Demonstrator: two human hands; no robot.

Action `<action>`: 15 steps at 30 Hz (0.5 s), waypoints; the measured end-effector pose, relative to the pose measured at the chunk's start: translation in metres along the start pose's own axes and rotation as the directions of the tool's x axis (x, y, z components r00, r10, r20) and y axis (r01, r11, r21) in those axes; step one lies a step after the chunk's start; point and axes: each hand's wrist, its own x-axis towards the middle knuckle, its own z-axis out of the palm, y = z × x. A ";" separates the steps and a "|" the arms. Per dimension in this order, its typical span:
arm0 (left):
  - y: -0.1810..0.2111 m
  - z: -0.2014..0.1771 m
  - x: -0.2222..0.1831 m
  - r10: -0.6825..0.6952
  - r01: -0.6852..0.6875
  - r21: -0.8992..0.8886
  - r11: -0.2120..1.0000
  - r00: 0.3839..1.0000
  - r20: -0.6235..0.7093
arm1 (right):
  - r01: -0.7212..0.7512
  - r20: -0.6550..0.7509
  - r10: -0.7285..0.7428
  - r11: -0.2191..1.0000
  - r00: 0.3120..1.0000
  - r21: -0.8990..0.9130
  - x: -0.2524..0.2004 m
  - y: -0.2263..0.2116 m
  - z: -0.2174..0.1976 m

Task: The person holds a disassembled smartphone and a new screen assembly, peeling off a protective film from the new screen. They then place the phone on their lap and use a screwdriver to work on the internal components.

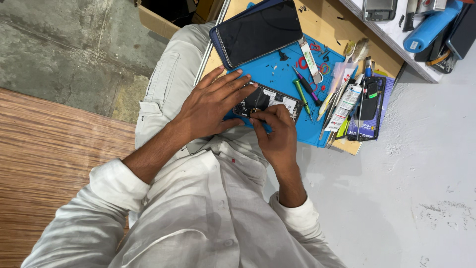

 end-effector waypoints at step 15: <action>0.002 -0.001 0.000 -0.020 0.021 -0.023 1.000 1.000 0.021 | -0.073 0.018 0.071 0.978 0.997 0.197 0.013 0.012 0.001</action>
